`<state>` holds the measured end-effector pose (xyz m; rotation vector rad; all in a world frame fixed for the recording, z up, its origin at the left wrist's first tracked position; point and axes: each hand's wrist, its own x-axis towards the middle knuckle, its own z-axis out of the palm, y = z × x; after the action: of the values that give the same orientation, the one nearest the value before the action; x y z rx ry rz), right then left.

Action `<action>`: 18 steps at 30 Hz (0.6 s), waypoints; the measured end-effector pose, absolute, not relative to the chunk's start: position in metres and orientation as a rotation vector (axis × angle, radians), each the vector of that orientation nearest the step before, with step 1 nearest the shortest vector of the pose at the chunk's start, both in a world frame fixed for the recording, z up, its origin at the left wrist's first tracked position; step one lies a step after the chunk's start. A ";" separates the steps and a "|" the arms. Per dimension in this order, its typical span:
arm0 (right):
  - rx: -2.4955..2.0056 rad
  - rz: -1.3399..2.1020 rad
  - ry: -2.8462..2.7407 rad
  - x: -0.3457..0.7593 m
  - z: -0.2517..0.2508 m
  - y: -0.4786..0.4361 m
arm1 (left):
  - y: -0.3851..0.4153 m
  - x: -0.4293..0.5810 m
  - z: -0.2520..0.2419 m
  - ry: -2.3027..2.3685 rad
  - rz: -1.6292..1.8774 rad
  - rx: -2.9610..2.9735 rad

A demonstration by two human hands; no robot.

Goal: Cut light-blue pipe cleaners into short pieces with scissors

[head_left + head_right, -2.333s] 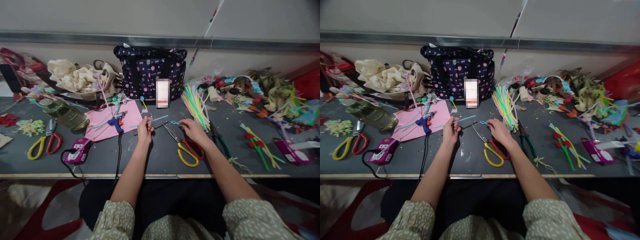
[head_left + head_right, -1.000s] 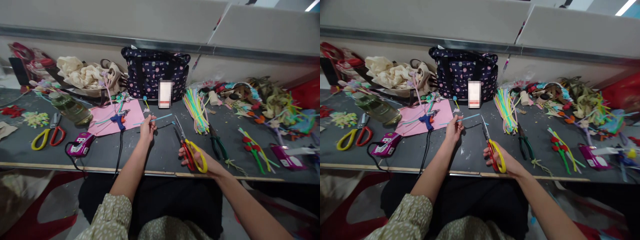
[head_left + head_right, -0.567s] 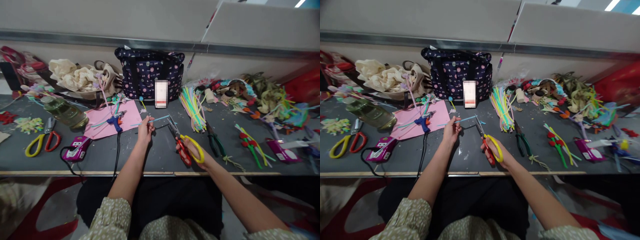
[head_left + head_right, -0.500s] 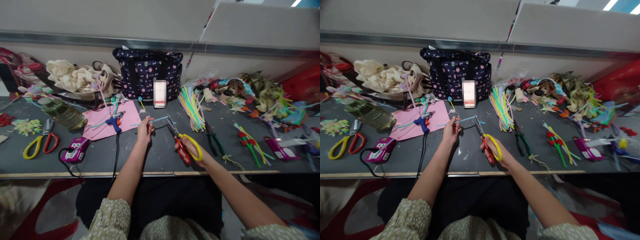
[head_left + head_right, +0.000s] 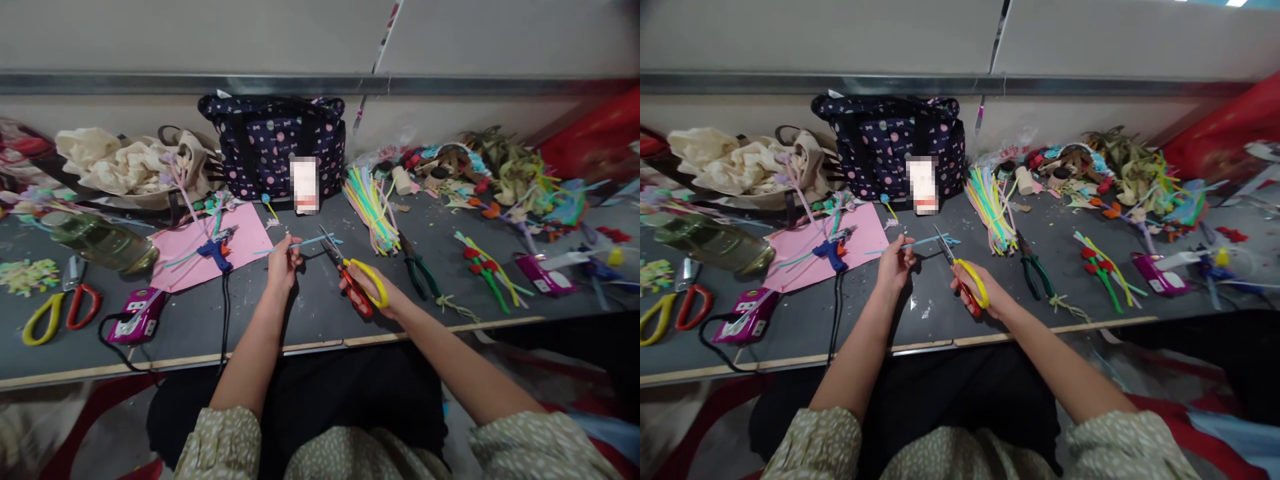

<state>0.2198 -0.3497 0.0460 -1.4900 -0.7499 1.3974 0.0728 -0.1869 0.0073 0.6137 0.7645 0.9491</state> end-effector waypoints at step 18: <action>-1.538 1.381 -0.783 0.218 0.046 -0.349 | -0.188 0.073 0.008 0.764 0.939 0.613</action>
<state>0.2179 -0.3489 0.0460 -1.5376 -0.7829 1.3809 0.0729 -0.1879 0.0077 0.6127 0.7638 0.9389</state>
